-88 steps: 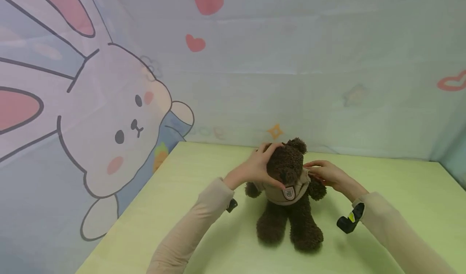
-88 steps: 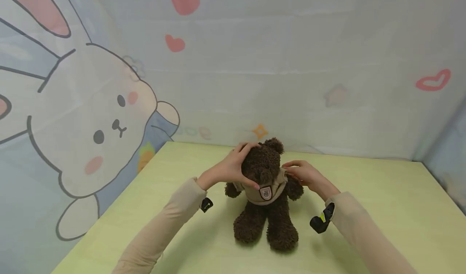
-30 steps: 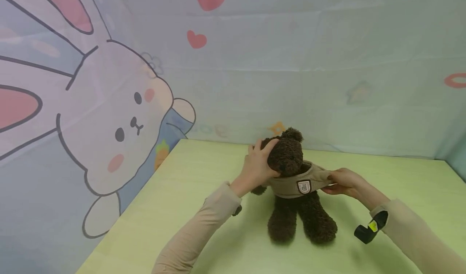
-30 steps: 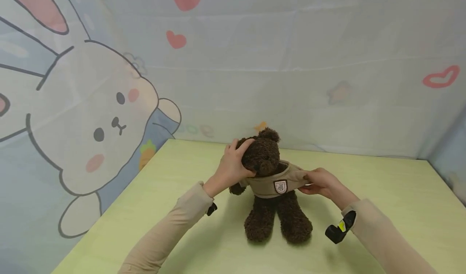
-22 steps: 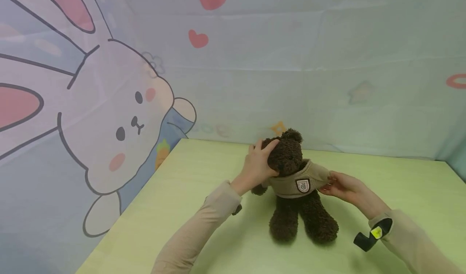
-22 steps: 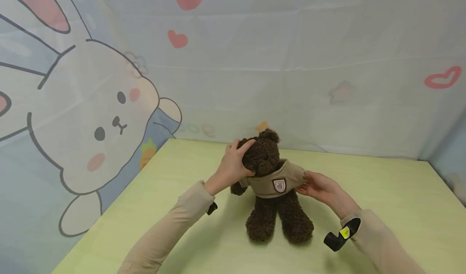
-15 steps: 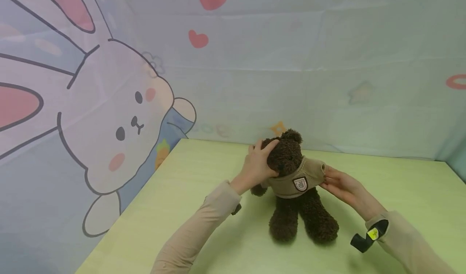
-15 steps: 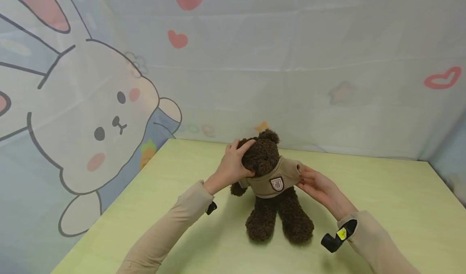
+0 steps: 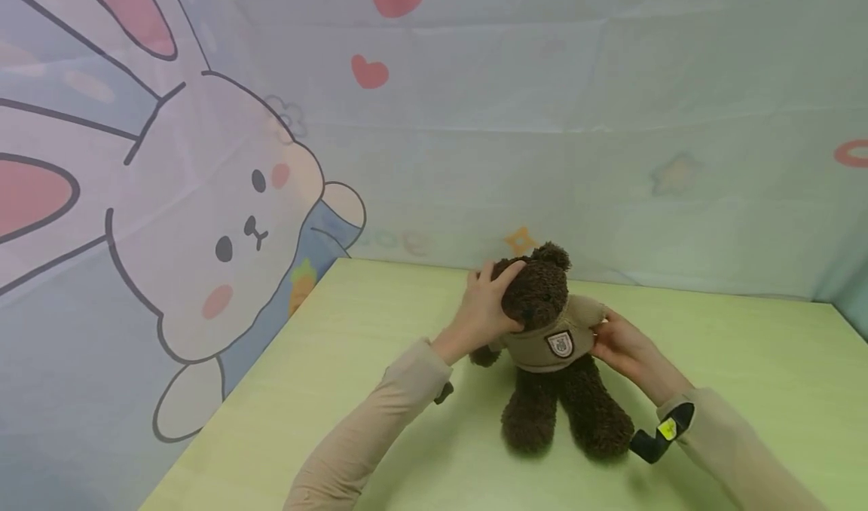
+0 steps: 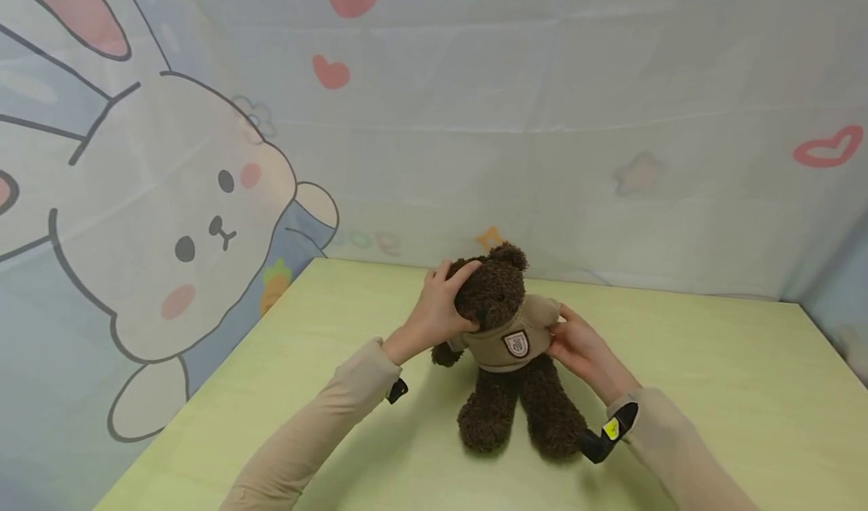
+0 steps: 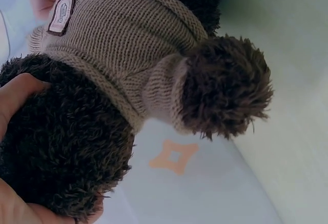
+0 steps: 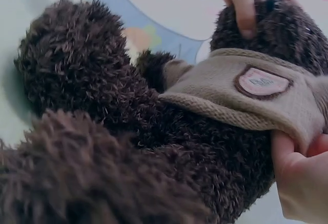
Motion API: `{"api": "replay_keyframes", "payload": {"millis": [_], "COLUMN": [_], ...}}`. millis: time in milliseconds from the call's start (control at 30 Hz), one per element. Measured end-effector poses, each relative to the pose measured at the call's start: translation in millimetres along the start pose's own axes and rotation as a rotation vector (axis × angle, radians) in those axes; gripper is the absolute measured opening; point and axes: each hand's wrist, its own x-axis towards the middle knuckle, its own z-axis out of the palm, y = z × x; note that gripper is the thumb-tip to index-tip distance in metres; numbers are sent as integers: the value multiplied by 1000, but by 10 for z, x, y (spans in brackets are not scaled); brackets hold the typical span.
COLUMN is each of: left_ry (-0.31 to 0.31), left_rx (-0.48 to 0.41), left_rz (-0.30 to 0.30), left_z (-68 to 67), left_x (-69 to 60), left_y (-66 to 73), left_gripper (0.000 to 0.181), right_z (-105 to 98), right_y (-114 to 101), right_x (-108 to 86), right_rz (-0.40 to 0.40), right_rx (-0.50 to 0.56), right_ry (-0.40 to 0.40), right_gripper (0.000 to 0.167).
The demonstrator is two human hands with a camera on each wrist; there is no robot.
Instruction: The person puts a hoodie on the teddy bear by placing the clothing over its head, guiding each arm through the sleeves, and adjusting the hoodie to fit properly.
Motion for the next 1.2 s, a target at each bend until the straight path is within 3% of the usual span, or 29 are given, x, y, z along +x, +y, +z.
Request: {"api": "replay_keyframes", "payload": {"millis": [100,200,300,400,433,500,633,767,933,1067,1200], "left_ry": [13,30,38,32,31,29,10,-9,-42,-54,-48], "left_rx": [-34,-62,-47,-3,8,20,51,78,97,97,110], "left_rz": [1,-13,-24,-34,-35,-35,-28,-5,23,42,67], "left_z": [27,47,72,87,86,79,54,43,44,53,60], "left_x": [10,19,17,22,24,31,43,48,49,53,56], "left_y": [-16,-36,-51,-42,-35,-21,-4,13,35,48,61], "left_gripper": [89,89,90,92,92,92,92,92,93,93,92], "right_z": [32,37,29,41,55,83,101,64,41,49,106], "right_y": [30,58,95,108,104,81,4,-73,-162,-264,-323], "right_x": [55,82,48,-13,-32,-61,-87,-95,-98,-89,-68], "right_rz": [-39,-115,-315,-572,-653,-786,-919,-898,-725,-587,-519], "right_rx": [-236,-566,-990,-1253,-1310,-1363,-1503,-1595,-1622,-1705,-1771], "right_ry": [126,247,434,583,599,551,447,379,325,271,181], "right_gripper": [46,36,30,15,10,11,18,24,29,33,34]}}
